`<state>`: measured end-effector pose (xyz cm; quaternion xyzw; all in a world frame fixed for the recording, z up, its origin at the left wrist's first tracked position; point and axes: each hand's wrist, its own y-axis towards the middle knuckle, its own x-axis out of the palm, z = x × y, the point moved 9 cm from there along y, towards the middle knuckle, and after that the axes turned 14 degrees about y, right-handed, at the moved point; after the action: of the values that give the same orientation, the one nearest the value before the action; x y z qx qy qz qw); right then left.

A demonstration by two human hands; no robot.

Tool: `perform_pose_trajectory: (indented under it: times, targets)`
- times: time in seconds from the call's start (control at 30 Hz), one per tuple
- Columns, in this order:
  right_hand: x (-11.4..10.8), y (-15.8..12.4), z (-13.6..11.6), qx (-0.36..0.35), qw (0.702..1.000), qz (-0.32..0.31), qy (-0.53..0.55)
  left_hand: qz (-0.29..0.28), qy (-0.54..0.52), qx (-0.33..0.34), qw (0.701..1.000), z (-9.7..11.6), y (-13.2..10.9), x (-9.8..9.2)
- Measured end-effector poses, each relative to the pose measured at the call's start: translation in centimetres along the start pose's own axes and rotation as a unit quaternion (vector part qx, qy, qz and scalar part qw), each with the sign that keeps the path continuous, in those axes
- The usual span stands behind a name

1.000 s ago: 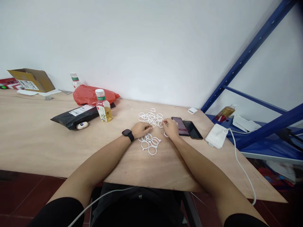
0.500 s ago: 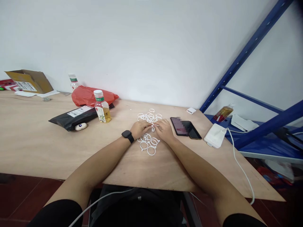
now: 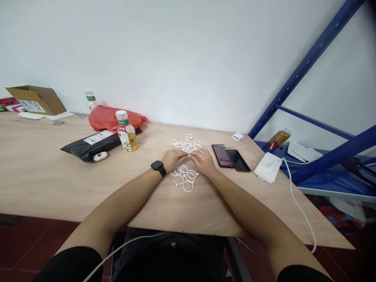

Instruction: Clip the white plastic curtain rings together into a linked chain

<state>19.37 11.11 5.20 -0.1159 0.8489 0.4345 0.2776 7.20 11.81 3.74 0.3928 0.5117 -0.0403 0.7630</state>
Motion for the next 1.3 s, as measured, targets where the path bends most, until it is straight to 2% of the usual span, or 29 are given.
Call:
perform_pose_trajectory:
  times: [0.2, 0.43, 0.83, 0.97, 1.07, 1.2, 1.3]
  targets:
    - [0.0, 0.1, -0.1, 0.002, 1.0, -0.011, 0.011, 0.003, -0.002, 0.012, 1.0, 0.7, -0.1, -0.7]
    - [0.3, 0.0, -0.1, -0.004, 0.999, -0.048, 0.013, -0.022, 0.009, 0.04, 0.999, 0.8, -0.2, 0.0]
    - [0.6, 0.1, -0.1, -0.001, 0.997, -0.074, -0.007, -0.016, 0.025, 0.05, 0.998, 1.1, -0.2, -0.3]
    - [-0.9, 0.2, 0.5, 0.007, 0.996, -0.068, -0.059, 0.015, 0.003, 0.059, 0.998, 1.4, -0.1, -0.8]
    - [-2.9, 0.0, 2.4, 0.056, 0.989, -0.06, -0.119, 0.021, -0.02, 0.078, 0.997, 1.8, -0.1, -1.1]
    - [-3.7, -0.9, 5.3, 0.134, 0.964, -0.153, -0.171, 0.015, -0.028, 0.085, 0.996, 2.1, -0.1, -0.9]
    - [-3.3, -1.5, 6.2, 0.158, 0.947, -0.22, -0.175, 0.005, -0.01, 0.071, 0.997, 1.8, -0.1, -0.5]
